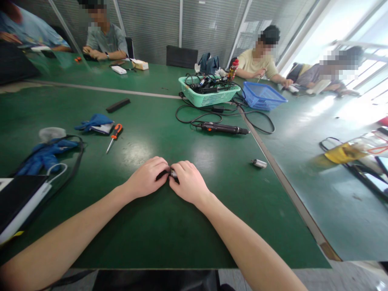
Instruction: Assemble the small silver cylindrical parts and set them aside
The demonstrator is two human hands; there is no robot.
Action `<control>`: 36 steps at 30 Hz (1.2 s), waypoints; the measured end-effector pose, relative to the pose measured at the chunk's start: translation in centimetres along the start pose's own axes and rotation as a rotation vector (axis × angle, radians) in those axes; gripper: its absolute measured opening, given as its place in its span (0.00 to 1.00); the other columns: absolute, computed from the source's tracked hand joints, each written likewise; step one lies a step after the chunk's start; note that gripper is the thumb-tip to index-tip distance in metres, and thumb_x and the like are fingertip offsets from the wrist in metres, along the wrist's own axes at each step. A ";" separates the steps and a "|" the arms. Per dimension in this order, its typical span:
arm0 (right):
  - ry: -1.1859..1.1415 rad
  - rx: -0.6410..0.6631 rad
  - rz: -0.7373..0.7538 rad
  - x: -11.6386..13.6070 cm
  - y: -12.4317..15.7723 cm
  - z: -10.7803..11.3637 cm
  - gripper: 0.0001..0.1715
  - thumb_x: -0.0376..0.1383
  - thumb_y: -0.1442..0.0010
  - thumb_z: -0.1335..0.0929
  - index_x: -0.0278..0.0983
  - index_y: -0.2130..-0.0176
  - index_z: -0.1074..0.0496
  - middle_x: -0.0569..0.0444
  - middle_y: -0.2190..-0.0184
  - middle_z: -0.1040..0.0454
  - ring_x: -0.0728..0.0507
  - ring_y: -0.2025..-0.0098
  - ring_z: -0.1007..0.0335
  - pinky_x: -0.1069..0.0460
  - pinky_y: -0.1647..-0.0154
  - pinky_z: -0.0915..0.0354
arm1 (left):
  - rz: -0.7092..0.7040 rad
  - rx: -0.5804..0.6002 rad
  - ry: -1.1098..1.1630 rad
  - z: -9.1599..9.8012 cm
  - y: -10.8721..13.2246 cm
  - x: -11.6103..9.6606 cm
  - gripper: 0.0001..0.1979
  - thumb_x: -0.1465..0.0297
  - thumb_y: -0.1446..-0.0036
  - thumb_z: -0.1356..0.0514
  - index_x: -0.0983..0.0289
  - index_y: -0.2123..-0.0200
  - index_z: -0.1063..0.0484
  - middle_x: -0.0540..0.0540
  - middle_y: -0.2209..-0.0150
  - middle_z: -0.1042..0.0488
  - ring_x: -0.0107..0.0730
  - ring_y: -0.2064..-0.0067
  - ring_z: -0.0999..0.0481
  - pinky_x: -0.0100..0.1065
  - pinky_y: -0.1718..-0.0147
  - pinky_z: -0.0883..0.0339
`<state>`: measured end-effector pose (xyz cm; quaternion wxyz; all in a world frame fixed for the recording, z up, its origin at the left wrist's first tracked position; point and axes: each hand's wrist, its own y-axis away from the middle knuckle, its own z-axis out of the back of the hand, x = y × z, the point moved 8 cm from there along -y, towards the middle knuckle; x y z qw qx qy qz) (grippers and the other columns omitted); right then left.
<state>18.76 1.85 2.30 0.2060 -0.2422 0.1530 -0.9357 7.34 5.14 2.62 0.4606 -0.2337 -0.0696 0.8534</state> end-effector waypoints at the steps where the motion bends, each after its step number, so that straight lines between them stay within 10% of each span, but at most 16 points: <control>1: 0.000 -0.002 -0.001 0.0 0.0 0.0 0.07 0.34 0.35 0.33 0.38 0.56 0.29 0.47 0.59 0.25 0.38 0.55 0.30 0.43 0.50 0.31 | 0.001 0.000 0.001 0.0 0.0 0.0 0.05 0.72 0.34 0.45 0.64 0.61 0.29 0.57 0.59 0.28 0.40 0.55 0.29 0.43 0.53 0.31; 36: 0.034 -0.003 -0.020 -0.1 0.0 0.0 0.07 0.34 0.36 0.34 0.39 0.56 0.29 0.47 0.60 0.25 0.38 0.56 0.30 0.43 0.51 0.32 | 0.026 0.000 -0.001 0.3 -0.1 0.0 0.03 0.73 0.36 0.44 0.63 0.63 0.31 0.57 0.60 0.29 0.40 0.56 0.29 0.42 0.54 0.31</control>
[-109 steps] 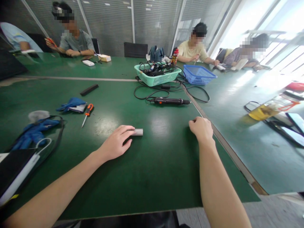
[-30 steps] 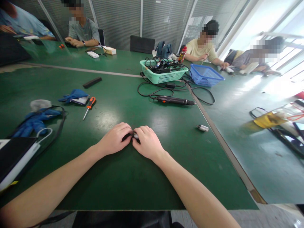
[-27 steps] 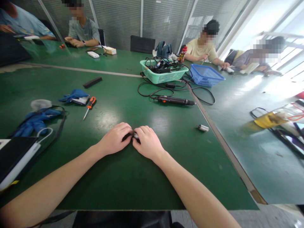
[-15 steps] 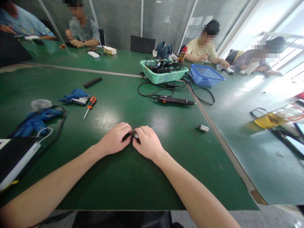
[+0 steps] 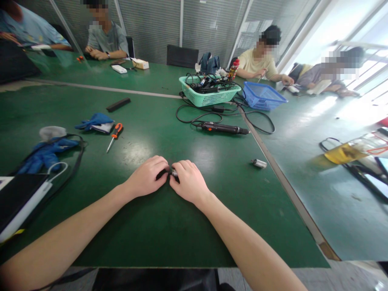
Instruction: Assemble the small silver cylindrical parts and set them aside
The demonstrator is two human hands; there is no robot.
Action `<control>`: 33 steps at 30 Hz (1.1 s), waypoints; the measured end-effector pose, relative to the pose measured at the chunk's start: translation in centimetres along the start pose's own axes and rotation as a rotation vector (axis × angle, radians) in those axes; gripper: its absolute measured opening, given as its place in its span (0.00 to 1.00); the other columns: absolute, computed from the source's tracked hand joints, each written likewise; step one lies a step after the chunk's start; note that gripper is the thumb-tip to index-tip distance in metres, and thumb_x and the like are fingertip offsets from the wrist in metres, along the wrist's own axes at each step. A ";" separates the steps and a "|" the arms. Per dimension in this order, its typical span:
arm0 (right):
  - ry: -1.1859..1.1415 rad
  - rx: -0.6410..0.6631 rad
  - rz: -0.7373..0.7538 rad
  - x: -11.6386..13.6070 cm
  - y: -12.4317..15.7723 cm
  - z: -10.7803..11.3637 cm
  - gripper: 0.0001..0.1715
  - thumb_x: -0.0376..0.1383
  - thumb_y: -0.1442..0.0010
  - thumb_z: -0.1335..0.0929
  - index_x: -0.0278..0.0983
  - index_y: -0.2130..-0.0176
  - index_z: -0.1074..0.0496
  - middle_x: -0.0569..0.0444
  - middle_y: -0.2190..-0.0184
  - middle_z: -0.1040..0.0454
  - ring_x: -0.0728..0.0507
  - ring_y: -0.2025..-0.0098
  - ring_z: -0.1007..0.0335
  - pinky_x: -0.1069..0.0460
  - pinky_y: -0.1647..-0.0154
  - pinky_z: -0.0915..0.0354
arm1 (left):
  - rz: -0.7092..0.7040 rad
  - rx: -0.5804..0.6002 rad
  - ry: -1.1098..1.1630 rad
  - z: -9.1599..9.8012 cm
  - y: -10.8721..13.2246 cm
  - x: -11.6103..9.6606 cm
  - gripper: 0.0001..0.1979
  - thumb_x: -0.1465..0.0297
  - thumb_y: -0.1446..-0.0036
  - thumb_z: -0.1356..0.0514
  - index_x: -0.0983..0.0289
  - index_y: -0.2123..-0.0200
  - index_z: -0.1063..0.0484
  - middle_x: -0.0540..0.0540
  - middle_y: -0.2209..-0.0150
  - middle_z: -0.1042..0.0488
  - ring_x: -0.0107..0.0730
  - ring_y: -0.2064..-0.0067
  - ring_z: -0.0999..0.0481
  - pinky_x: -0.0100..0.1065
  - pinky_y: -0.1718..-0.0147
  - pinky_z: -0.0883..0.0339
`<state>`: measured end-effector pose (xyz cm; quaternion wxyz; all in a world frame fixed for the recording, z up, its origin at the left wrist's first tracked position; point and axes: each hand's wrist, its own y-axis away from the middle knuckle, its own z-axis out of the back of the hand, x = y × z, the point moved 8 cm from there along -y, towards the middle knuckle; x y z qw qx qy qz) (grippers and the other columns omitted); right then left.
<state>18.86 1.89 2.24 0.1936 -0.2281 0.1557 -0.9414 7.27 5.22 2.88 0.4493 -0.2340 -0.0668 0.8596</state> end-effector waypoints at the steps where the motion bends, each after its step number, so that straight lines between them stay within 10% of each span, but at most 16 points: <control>1: -0.002 -0.001 0.001 0.0 0.0 0.0 0.07 0.34 0.36 0.34 0.39 0.56 0.29 0.47 0.60 0.25 0.38 0.56 0.30 0.42 0.51 0.32 | -0.002 -0.002 0.000 0.0 0.0 0.0 0.03 0.73 0.36 0.45 0.63 0.63 0.31 0.57 0.60 0.29 0.40 0.57 0.29 0.42 0.54 0.31; 24: -0.041 0.092 0.151 0.3 0.0 0.6 0.14 0.32 0.30 0.36 0.40 0.47 0.27 0.45 0.51 0.27 0.38 0.49 0.31 0.41 0.45 0.31 | 0.029 -0.016 -0.035 -0.1 0.2 0.6 0.07 0.66 0.32 0.42 0.63 0.60 0.29 0.56 0.59 0.27 0.41 0.54 0.28 0.44 0.54 0.31; 33: 0.309 0.027 -0.229 -13.6 0.7 5.4 0.15 0.34 0.33 0.36 0.38 0.51 0.24 0.43 0.53 0.23 0.34 0.48 0.32 0.40 0.44 0.37 | 0.026 -0.004 -0.016 0.0 0.2 0.4 0.06 0.69 0.32 0.44 0.63 0.59 0.28 0.56 0.58 0.26 0.40 0.54 0.28 0.44 0.52 0.31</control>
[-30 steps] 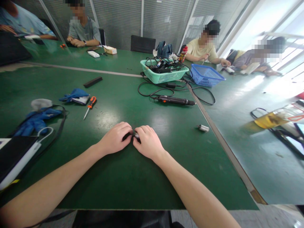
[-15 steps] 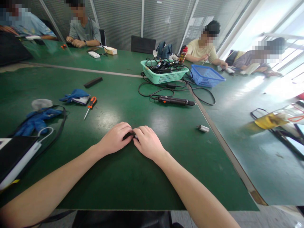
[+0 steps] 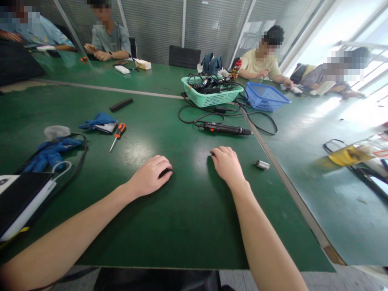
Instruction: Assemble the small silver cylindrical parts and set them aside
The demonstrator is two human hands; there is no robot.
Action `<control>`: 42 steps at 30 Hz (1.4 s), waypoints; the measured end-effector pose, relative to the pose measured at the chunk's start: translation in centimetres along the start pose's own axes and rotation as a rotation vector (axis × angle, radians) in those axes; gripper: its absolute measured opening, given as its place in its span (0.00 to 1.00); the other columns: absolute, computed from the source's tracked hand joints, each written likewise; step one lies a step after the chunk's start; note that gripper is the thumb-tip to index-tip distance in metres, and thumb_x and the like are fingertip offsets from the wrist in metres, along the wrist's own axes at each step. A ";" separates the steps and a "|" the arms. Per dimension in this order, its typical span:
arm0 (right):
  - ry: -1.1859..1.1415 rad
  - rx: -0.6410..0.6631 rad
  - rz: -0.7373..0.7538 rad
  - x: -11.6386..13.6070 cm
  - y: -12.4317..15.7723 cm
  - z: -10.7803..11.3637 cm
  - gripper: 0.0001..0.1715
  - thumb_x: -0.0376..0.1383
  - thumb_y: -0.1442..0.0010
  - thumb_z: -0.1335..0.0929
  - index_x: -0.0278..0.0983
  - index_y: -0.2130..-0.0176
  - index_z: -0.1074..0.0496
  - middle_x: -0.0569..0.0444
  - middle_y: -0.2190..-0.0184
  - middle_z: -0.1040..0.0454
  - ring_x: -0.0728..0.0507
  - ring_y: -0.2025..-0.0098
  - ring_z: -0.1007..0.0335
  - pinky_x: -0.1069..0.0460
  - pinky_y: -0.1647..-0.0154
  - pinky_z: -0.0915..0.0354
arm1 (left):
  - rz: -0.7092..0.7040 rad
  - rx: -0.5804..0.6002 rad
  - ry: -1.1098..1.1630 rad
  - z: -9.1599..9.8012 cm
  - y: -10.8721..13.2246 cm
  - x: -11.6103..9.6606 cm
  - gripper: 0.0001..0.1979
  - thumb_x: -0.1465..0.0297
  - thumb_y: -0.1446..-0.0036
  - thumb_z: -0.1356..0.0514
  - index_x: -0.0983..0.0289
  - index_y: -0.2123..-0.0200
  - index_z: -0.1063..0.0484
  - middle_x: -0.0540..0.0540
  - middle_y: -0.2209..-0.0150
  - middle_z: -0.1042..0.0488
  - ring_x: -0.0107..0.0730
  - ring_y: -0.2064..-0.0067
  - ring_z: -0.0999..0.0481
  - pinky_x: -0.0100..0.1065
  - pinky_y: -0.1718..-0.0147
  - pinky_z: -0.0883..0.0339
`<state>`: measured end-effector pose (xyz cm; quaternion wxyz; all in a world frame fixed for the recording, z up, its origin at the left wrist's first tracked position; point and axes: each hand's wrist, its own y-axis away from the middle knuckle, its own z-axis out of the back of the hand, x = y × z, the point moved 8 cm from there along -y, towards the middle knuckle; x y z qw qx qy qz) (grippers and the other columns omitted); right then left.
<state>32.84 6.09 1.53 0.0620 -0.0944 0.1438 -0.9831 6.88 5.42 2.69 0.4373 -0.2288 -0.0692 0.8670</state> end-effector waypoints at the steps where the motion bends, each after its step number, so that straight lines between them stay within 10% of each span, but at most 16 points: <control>1: 0.048 -0.002 -0.089 -2.3 0.1 0.1 0.16 0.35 0.34 0.36 0.37 0.51 0.23 0.43 0.53 0.23 0.33 0.48 0.32 0.40 0.43 0.38 | -0.001 0.002 -0.002 0.0 0.0 0.0 0.06 0.69 0.32 0.44 0.63 0.59 0.28 0.56 0.58 0.26 0.40 0.54 0.28 0.44 0.52 0.31; 9: 0.222 -0.029 -0.526 -12.1 2.6 1.0 0.21 0.42 0.33 0.38 0.38 0.53 0.21 0.41 0.53 0.21 0.32 0.50 0.29 0.34 0.41 0.43 | -0.019 0.002 -0.004 -0.1 0.0 0.0 0.07 0.70 0.32 0.45 0.63 0.60 0.27 0.57 0.58 0.26 0.40 0.54 0.28 0.44 0.51 0.31; 24: 0.135 0.009 -0.939 -13.3 5.6 2.0 0.42 0.61 0.36 0.40 0.31 0.44 0.26 0.22 0.44 0.32 0.16 0.39 0.41 0.24 0.49 0.40 | -0.024 0.011 -0.014 -0.1 0.1 -0.1 0.06 0.71 0.33 0.45 0.63 0.60 0.27 0.57 0.58 0.26 0.41 0.54 0.29 0.44 0.52 0.31; 33: 0.144 0.057 -0.384 1.2 1.2 1.0 0.23 0.48 0.29 0.39 0.35 0.53 0.24 0.37 0.58 0.23 0.31 0.55 0.28 0.41 0.56 0.33 | -0.007 -0.018 -0.001 0.0 0.0 0.0 0.06 0.72 0.34 0.45 0.62 0.60 0.27 0.57 0.57 0.26 0.41 0.53 0.27 0.45 0.51 0.30; 38: -0.070 0.058 0.084 11.9 1.2 -0.5 0.14 0.40 0.30 0.35 0.38 0.48 0.28 0.44 0.56 0.23 0.36 0.52 0.30 0.44 0.50 0.34 | 0.054 -0.111 0.048 0.9 0.1 0.3 0.13 0.72 0.37 0.42 0.62 0.49 0.31 0.59 0.51 0.27 0.44 0.48 0.28 0.47 0.46 0.30; 42: -0.239 0.064 0.285 15.4 2.3 -0.9 0.15 0.35 0.31 0.35 0.38 0.46 0.29 0.44 0.52 0.24 0.36 0.48 0.31 0.41 0.45 0.34 | 0.012 -0.080 0.096 0.7 0.1 -0.1 0.16 0.71 0.38 0.41 0.63 0.47 0.33 0.60 0.49 0.28 0.45 0.46 0.28 0.47 0.45 0.31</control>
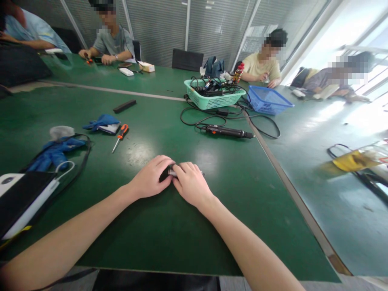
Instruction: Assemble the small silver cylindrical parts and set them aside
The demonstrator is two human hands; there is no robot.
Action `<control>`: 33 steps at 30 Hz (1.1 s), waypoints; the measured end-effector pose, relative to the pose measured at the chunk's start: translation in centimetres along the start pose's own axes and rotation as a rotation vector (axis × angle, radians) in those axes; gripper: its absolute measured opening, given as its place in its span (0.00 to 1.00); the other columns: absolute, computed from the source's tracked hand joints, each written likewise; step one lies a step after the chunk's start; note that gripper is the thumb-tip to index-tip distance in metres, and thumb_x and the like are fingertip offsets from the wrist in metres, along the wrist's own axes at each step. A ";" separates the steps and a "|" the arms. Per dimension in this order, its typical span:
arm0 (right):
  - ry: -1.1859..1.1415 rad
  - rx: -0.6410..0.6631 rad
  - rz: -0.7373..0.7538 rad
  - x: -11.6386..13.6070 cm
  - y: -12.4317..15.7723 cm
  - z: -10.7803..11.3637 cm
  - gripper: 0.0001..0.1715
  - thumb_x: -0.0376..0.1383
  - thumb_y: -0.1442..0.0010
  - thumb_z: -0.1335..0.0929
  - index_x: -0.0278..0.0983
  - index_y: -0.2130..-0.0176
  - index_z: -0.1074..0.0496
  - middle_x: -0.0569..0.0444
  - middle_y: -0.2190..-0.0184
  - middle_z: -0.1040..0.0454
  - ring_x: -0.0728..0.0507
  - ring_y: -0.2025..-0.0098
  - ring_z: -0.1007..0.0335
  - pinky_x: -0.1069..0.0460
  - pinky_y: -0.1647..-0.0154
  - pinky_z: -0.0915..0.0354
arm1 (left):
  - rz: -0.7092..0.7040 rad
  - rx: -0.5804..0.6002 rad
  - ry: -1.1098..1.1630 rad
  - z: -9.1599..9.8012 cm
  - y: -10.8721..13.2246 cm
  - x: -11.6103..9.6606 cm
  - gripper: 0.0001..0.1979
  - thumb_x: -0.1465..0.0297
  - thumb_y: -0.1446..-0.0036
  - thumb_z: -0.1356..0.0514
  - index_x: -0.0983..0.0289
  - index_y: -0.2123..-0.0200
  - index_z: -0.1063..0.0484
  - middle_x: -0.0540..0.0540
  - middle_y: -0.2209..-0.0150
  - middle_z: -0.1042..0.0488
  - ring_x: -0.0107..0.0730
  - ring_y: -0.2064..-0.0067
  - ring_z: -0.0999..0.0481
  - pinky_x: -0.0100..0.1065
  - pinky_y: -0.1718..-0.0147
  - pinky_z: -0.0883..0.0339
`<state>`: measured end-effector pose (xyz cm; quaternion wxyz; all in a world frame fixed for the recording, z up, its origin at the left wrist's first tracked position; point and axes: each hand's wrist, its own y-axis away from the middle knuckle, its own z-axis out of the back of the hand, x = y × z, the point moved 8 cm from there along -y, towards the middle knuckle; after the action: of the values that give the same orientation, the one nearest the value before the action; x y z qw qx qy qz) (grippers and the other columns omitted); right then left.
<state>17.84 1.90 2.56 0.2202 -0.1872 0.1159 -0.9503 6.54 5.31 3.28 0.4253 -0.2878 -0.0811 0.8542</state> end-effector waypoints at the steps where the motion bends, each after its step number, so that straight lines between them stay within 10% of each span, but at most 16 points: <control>1: -0.047 -0.014 0.028 0.2 0.1 0.1 0.16 0.33 0.32 0.35 0.38 0.45 0.30 0.44 0.50 0.25 0.36 0.47 0.31 0.40 0.44 0.34 | -0.005 0.013 0.006 -0.1 0.0 0.0 0.17 0.70 0.38 0.41 0.62 0.46 0.33 0.59 0.48 0.27 0.45 0.46 0.28 0.47 0.45 0.31; 8: -0.103 -0.105 -0.082 -3.0 0.3 2.1 0.26 0.28 0.41 0.35 0.35 0.43 0.31 0.42 0.48 0.26 0.36 0.44 0.32 0.41 0.40 0.34 | 0.008 0.061 -0.059 -0.7 -0.1 0.3 0.10 0.67 0.33 0.42 0.63 0.50 0.30 0.58 0.54 0.25 0.44 0.50 0.26 0.46 0.49 0.30; 14: 0.093 0.053 -0.283 -6.0 0.9 2.5 0.13 0.38 0.34 0.34 0.37 0.53 0.24 0.45 0.57 0.24 0.37 0.51 0.28 0.46 0.48 0.34 | 0.074 -0.010 -0.093 -0.3 -0.3 1.1 0.09 0.68 0.33 0.41 0.62 0.51 0.29 0.57 0.52 0.24 0.44 0.49 0.26 0.47 0.48 0.31; 23: 0.148 0.189 -0.645 -6.4 1.7 2.5 0.30 0.53 0.30 0.39 0.35 0.41 0.33 0.40 0.60 0.20 0.31 0.58 0.22 0.46 0.62 0.36 | 0.067 -0.018 -0.092 -0.3 -0.3 0.9 0.16 0.78 0.40 0.42 0.63 0.49 0.30 0.58 0.50 0.25 0.43 0.48 0.28 0.46 0.46 0.30; 33: -0.051 0.276 -0.170 -3.6 1.2 2.1 0.25 0.32 0.30 0.42 0.41 0.36 0.36 0.50 0.59 0.20 0.41 0.59 0.23 0.51 0.57 0.38 | 0.041 -0.028 -0.117 -0.8 -1.6 2.0 0.15 0.74 0.33 0.45 0.62 0.44 0.30 0.58 0.46 0.26 0.43 0.45 0.29 0.47 0.43 0.32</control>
<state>22.17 2.25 3.00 0.1655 -0.1883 -0.0375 -0.9673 7.19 7.76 2.39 0.3984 -0.2450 -0.1117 0.8768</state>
